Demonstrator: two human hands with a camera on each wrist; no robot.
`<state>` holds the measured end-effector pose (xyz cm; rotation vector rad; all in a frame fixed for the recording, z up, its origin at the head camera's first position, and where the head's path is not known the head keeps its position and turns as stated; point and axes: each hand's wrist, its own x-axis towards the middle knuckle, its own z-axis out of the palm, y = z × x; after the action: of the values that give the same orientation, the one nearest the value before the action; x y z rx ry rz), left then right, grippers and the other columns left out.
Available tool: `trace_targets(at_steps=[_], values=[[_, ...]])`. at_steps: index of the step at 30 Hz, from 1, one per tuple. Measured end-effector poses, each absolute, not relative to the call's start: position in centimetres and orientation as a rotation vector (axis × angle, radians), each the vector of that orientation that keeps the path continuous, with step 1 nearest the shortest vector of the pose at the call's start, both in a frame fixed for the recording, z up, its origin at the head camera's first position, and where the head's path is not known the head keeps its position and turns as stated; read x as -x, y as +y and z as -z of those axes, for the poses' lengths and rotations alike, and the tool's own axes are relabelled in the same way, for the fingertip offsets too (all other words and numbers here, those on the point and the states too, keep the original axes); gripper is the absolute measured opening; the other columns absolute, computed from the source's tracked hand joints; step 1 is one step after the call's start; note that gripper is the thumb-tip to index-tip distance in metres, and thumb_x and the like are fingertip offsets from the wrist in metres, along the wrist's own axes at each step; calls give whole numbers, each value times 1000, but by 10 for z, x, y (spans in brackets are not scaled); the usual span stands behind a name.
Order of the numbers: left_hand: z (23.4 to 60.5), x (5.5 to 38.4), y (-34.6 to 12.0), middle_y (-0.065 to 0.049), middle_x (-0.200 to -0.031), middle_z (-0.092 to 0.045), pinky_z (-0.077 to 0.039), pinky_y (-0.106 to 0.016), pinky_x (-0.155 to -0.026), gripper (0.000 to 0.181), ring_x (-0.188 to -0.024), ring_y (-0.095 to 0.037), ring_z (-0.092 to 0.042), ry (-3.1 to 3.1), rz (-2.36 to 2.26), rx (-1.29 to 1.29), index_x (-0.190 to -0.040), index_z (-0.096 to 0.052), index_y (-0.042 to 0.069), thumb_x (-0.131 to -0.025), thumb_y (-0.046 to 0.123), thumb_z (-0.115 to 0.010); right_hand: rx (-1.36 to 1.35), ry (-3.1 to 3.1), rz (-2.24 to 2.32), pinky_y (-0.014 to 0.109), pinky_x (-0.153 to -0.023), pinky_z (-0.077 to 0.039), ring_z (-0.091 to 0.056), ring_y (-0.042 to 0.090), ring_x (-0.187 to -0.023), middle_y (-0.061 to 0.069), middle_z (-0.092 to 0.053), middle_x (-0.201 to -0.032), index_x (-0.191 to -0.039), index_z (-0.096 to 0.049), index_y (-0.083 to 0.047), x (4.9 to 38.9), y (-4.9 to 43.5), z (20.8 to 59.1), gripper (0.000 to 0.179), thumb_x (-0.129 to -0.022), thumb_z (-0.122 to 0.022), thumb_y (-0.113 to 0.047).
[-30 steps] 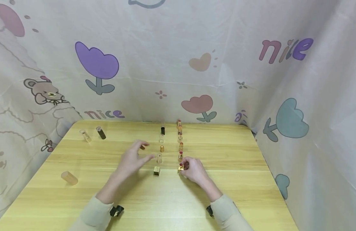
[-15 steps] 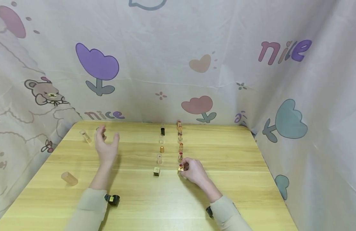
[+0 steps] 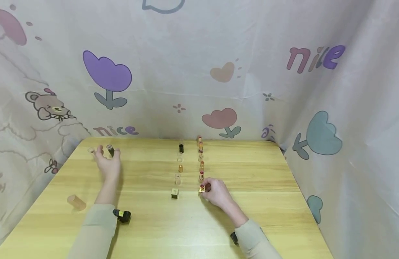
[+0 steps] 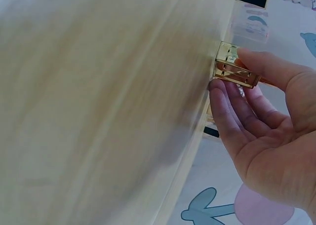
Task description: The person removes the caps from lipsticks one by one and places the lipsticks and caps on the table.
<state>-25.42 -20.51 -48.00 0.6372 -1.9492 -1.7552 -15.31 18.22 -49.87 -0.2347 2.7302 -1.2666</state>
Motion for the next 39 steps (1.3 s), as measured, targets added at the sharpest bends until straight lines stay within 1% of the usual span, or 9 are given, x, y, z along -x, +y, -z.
trace_targets(at_steps=[3,9,17,23,27,30,33,36,39], values=[[483,257,-208,-5,-177,-15,-17,-53,-134,81,-161,-33,-19,-1979,1781,-684,-169,-17,20,-103,27,-63,236,2726,1264,21,-71,-61,-69,13,-82,3,-74,-90,-104,-72,-3,152,182,498,30,-79,-87,-1],[483,267,-214,-3,-177,-15,-32,-52,-130,85,-155,-39,-32,-2068,1781,-734,-170,-11,18,-103,25,-63,235,2737,1263,21,-71,-61,-69,13,-80,2,-74,-89,-104,-72,-3,152,182,498,30,-79,-88,-1],[482,281,-219,-9,-177,-9,-24,-49,-133,86,-160,-37,-20,-2116,1832,-762,-170,-6,15,-103,16,-59,239,2748,1253,23,-71,-62,-69,13,-81,3,-74,-89,-99,-71,-4,151,183,498,26,-79,-87,0],[484,288,-225,-16,-174,-18,-24,-45,-133,75,-160,-36,-21,-2098,1836,-752,-166,-17,9,-104,9,-57,235,2747,1248,21,-71,-62,-69,12,-81,2,-74,-89,-100,-72,-4,151,183,498,26,-79,-87,-1],[487,293,-229,-18,-168,-31,-29,-42,-132,64,-157,-35,-30,-2088,1791,-765,-162,-26,6,-104,5,-54,247,2745,1253,22,-71,-62,-69,13,-82,3,-74,-89,-101,-71,-3,151,183,499,26,-80,-86,0],[490,296,-232,-19,-157,-45,-39,-40,-127,56,-148,-34,-44,-2077,1744,-759,-157,-33,2,-104,1,-51,253,2745,1250,23,-71,-62,-69,13,-81,3,-74,-89,-100,-71,-3,151,183,499,25,-80,-86,0],[491,299,-233,-11,-134,-56,-48,-34,-119,47,-130,-25,-55,-2046,1724,-735,-150,-40,-2,-104,-2,-50,239,2751,1235,21,-70,-61,-68,12,-81,2,-73,-89,-100,-71,-5,152,183,499,26,-79,-87,0],[493,301,-234,1,-115,-55,-52,-28,-111,40,-110,-11,-55,-2003,1738,-720,-142,-44,-4,-103,-5,-52,228,2754,1227,20,-70,-60,-67,12,-81,1,-73,-88,-99,-72,-6,152,182,499,26,-79,-88,-1],[493,302,-235,6,-108,-53,-53,-22,-106,36,-99,-2,-51,-1946,1796,-713,-137,-46,-1,-101,-8,-52,230,2751,1235,20,-69,-60,-68,12,-80,1,-74,-88,-99,-72,-5,153,182,499,26,-79,-88,-1]])
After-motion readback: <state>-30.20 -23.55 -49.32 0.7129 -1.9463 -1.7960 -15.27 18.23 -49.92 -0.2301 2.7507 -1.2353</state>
